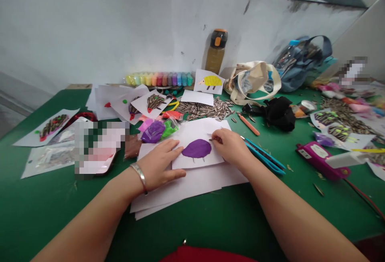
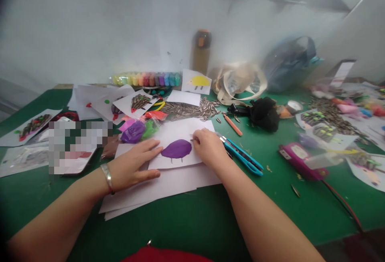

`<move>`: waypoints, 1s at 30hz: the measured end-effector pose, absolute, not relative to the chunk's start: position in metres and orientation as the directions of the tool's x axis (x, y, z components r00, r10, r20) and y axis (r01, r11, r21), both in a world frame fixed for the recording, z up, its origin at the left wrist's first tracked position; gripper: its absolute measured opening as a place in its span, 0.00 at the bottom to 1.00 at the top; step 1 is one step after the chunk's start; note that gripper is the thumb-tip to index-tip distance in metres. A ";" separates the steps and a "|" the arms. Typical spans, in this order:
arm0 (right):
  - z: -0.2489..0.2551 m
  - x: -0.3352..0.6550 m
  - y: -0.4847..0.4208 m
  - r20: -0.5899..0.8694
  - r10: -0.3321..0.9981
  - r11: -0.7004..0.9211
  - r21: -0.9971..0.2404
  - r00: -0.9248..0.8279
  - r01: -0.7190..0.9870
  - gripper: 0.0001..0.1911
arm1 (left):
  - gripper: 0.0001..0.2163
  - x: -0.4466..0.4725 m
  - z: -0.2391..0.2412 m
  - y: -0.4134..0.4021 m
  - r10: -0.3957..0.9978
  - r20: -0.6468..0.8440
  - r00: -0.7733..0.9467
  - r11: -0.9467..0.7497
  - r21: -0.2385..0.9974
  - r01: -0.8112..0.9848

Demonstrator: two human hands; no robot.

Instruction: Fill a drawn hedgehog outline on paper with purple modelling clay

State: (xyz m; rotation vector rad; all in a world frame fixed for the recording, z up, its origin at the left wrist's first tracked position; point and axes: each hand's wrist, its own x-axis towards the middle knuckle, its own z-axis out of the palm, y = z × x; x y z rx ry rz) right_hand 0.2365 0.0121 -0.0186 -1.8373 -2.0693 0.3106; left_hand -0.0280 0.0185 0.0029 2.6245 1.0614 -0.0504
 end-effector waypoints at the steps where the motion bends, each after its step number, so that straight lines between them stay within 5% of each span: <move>1: -0.018 0.237 0.012 0.113 0.989 0.134 -0.403 -0.096 0.905 0.08 | 0.27 -0.028 0.004 0.019 0.671 -0.145 0.727 -0.678 0.278 0.681; 5: -0.019 0.236 0.012 0.114 0.990 0.129 -0.466 -0.085 0.875 0.08 | 0.21 -0.026 0.004 0.021 0.669 -0.109 0.735 -0.688 0.286 0.668; 30: -0.020 0.224 0.016 0.155 0.969 0.243 -0.467 -0.192 0.850 0.10 | 0.21 -0.031 -0.021 0.017 0.677 0.061 0.733 -0.721 0.250 0.646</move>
